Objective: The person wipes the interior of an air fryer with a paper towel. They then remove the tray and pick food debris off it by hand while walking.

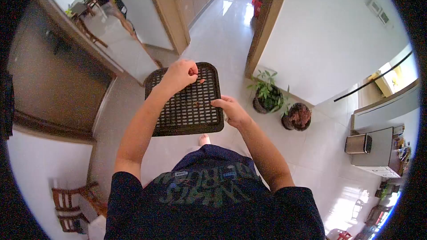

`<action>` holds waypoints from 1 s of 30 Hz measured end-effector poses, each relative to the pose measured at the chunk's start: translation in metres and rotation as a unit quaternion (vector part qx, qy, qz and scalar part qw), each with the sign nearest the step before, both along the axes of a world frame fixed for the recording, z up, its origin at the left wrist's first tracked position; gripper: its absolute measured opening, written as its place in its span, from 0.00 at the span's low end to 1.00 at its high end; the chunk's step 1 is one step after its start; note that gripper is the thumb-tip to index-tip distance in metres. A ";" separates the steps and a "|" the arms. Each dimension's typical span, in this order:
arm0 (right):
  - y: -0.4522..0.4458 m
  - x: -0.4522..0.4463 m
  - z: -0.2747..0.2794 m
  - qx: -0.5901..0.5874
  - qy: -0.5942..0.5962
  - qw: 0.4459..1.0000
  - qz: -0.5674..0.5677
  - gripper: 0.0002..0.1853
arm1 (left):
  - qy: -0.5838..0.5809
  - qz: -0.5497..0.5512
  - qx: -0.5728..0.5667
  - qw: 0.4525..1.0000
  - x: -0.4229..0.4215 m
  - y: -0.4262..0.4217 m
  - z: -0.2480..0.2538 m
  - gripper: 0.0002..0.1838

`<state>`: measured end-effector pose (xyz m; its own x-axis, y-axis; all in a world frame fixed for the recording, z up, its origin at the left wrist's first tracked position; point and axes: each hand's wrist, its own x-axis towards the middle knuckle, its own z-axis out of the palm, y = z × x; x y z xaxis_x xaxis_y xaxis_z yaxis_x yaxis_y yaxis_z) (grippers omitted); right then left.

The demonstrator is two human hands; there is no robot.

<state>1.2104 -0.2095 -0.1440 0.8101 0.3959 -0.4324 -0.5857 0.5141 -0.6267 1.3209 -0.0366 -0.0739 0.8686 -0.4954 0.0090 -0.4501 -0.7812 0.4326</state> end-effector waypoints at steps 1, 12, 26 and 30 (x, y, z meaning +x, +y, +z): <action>0.000 0.010 0.002 0.005 0.005 1.000 -0.011 0.11 | 0.004 -0.025 0.010 1.000 0.015 -0.002 0.000 0.08; -0.006 0.197 -0.040 0.024 -0.013 0.998 -0.059 0.11 | 0.047 -0.122 -0.003 0.991 0.210 -0.036 -0.023 0.08; -0.048 0.436 -0.067 0.039 -0.012 0.991 -0.126 0.10 | 0.068 -0.145 0.065 0.985 0.463 -0.104 -0.061 0.08; -0.101 0.509 -0.076 0.047 -0.002 0.985 -0.167 0.11 | 0.394 -0.043 -0.114 0.911 0.568 -0.161 -0.066 0.09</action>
<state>1.7197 -0.3101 -0.2200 0.9038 0.1454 -0.4025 -0.3717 0.7329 -0.5699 1.8889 -0.1975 -0.1403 0.6081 -0.6245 -0.4901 0.0159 -0.6077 0.7940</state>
